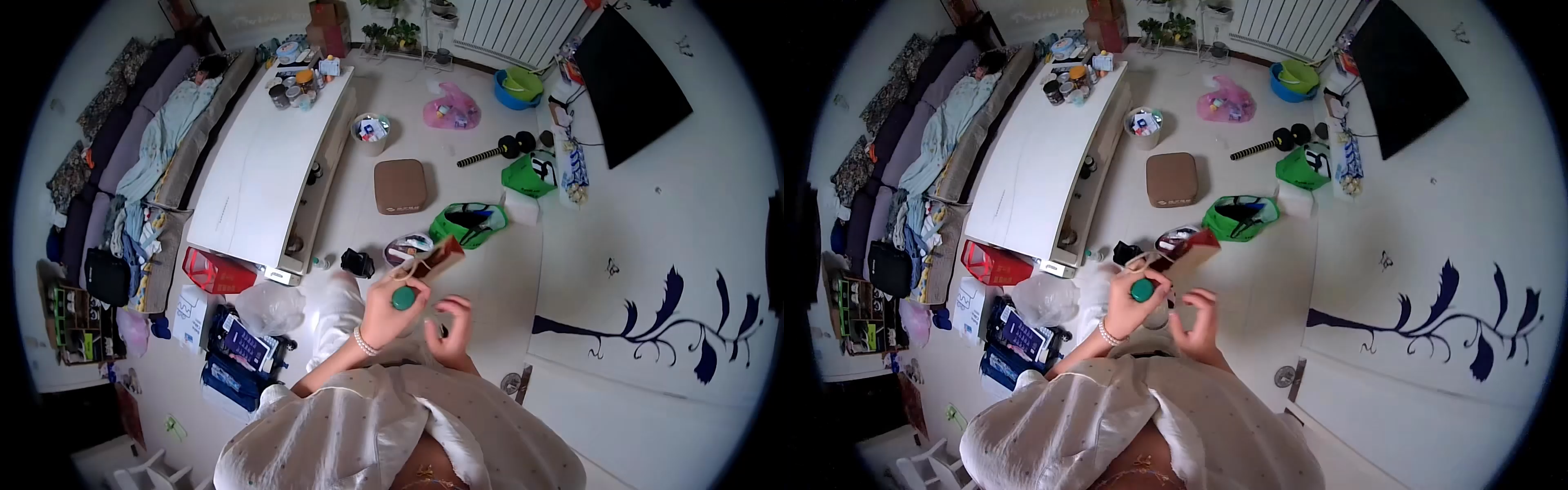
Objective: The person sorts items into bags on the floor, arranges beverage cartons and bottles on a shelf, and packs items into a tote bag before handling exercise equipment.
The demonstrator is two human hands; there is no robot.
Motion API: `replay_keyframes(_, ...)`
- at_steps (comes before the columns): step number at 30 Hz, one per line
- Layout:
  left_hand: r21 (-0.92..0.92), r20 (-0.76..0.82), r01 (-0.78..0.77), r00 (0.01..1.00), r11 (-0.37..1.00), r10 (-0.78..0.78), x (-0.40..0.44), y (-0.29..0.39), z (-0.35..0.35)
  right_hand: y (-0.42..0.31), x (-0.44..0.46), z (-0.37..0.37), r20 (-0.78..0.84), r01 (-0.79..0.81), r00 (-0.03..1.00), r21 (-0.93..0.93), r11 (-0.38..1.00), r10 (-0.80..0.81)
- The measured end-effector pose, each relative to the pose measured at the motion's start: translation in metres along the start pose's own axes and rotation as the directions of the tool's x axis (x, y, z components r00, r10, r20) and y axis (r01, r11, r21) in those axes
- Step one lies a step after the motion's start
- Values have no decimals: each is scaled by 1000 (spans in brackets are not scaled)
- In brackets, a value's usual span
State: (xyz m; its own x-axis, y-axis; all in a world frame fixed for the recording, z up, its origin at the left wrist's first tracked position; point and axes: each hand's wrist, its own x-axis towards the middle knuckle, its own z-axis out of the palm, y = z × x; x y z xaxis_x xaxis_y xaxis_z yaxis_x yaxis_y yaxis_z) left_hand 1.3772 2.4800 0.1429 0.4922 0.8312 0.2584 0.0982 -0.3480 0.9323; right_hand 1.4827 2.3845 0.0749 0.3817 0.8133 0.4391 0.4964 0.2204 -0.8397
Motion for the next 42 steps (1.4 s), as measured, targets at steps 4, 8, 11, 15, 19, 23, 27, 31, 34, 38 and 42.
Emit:
replay_keyframes(4,15,-47,-15,999,1000,16,41,-9,-6,-1,60,11,223,93,972,-99,991,-69)
replay_keyframes(8,-10,-28,-82,996,997,82,78,-22,3,21,100,20,217,-17,976,43,999,7)
replay_keyframes(11,0,-9,-103,995,995,103,108,-36,7,41,126,26,289,-177,945,65,982,151)
replay_keyframes(15,-30,85,-140,986,990,142,164,-68,-4,65,171,37,271,-208,941,-15,978,204)
replay_keyframes(19,-124,149,-61,986,990,79,240,-122,-19,94,239,58,182,-341,926,25,940,332)
replay_keyframes(23,-201,129,199,976,959,-176,338,-155,-67,145,324,94,28,-314,948,-60,948,316)
replay_keyframes(27,107,-36,47,998,993,-43,404,-200,-121,177,412,140,-67,-366,927,56,929,369)
replay_keyframes(31,218,-63,106,994,970,-94,453,-225,-163,175,472,146,-210,-222,959,-129,966,193)
replay_keyframes(34,317,-107,130,989,940,-100,474,-237,-174,199,472,135,-308,-328,908,-105,939,283)
replay_keyframes(38,264,-242,138,968,955,-74,494,-250,-172,210,488,110,-366,-345,893,-183,920,262)
replay_keyframes(42,241,-303,187,947,952,-109,499,-269,-169,238,510,102,-471,-415,761,177,892,447)
